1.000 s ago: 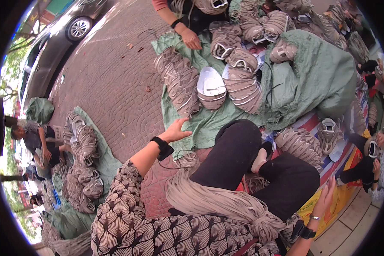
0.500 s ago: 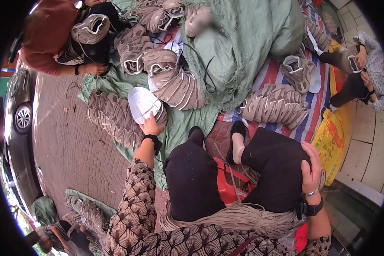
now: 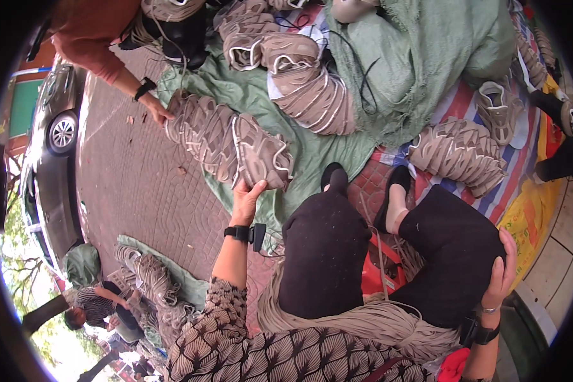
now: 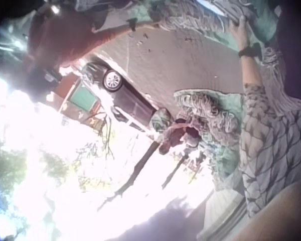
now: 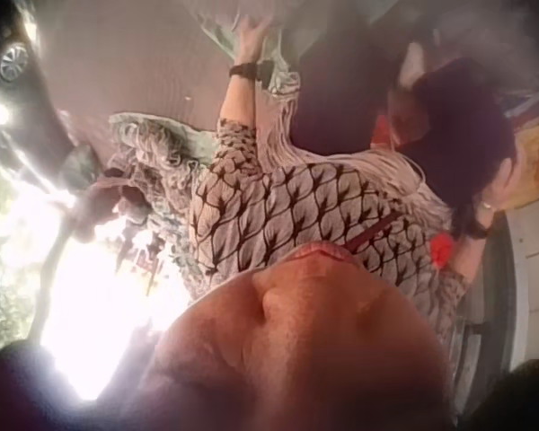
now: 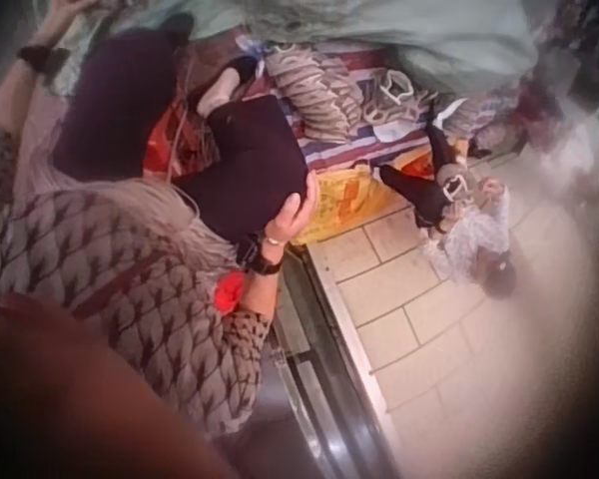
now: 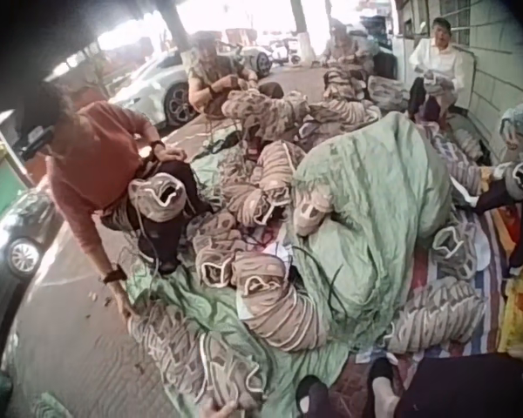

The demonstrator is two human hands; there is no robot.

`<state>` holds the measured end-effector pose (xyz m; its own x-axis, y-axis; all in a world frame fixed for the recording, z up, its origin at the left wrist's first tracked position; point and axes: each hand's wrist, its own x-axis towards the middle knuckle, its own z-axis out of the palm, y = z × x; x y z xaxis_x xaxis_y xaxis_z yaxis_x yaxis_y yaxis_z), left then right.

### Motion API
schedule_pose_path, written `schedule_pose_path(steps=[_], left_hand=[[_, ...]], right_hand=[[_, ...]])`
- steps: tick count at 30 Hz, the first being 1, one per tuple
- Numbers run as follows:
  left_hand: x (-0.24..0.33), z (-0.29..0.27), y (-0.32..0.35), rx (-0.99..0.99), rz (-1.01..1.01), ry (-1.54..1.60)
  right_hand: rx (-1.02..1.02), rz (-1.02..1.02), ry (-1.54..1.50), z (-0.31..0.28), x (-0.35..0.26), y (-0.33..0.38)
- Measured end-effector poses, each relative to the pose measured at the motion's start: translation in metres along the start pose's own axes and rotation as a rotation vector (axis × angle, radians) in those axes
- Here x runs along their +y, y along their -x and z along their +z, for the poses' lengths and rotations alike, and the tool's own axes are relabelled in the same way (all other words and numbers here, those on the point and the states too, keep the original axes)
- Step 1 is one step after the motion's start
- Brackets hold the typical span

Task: The person sits on a tarp outdoors and laces a beige Reebok sneaker using a long, continuous shoelace. They repeatedly thread the lace through the eyelets, pull it tight, and adjust the tension. Other people are visible in the background performing similar tasks.

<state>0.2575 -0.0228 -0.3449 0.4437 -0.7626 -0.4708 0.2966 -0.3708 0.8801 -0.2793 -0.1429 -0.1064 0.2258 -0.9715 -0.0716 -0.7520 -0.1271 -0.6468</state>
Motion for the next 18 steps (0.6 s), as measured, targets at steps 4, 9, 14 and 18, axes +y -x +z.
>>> schedule_pose_path(steps=[4,9,14,18], left_hand=[[0.01,-0.031,0.036,0.027,0.064,0.28],[0.038,-0.028,0.089,0.03,-0.008,0.181],[0.025,-0.021,0.136,-0.223,-0.249,0.047],[0.009,-0.001,0.156,-0.284,-0.174,0.11]], right_hand=[[-0.021,-0.024,0.037,0.0,-0.004,-0.003],[0.023,-0.046,-0.007,0.001,0.011,0.006],[0.025,-0.089,-0.027,0.005,0.006,0.008],[0.003,-0.117,-0.078,0.004,0.007,0.009]])
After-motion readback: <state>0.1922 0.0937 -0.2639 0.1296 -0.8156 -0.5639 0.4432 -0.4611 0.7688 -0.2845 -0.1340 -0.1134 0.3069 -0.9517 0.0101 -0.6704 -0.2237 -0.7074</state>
